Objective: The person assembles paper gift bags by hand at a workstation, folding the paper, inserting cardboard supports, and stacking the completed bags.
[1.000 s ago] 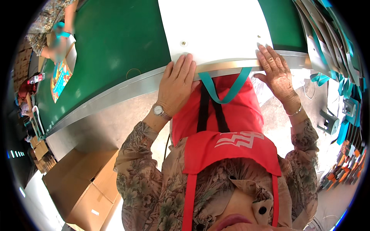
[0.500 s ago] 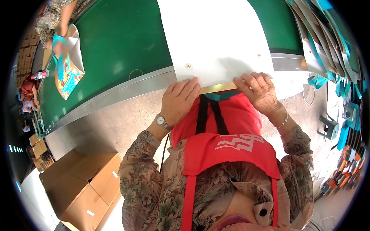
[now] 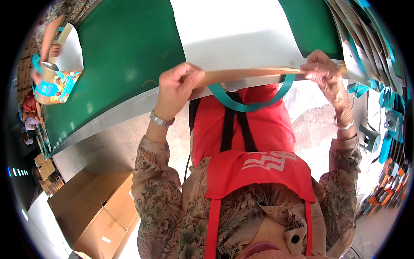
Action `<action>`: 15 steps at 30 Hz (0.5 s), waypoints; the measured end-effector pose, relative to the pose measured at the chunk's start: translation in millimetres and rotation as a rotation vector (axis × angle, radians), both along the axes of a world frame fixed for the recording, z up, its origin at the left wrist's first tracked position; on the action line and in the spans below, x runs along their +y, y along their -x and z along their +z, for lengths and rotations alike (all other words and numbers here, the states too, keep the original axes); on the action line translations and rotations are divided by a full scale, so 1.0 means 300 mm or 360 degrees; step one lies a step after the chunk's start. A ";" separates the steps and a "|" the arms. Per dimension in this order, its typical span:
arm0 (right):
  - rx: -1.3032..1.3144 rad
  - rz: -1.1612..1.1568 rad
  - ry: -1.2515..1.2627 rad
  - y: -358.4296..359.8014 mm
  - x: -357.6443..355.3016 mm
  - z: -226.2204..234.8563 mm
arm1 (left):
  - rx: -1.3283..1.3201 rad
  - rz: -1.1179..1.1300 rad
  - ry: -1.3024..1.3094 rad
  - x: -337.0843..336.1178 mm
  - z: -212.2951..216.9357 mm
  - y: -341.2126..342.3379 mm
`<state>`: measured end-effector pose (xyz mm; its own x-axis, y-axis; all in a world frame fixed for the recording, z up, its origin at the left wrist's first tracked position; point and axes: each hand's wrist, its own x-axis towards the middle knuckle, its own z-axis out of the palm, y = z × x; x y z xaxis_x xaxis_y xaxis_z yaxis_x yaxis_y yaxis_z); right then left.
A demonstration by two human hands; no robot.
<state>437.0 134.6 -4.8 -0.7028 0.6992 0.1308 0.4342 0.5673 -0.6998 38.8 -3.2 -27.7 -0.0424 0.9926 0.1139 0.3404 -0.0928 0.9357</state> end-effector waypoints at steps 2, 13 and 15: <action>0.0071 -0.0052 0.0119 0.020 0.059 -0.023 | 0.0152 0.0047 0.0125 0.046 -0.018 0.016; -0.0128 -0.0191 0.0538 0.089 0.217 -0.165 | 0.1104 -0.0007 0.0583 0.119 -0.014 0.033; -0.0275 -0.0240 0.0574 0.099 0.223 -0.169 | 0.1231 -0.0057 0.0763 0.143 0.011 0.028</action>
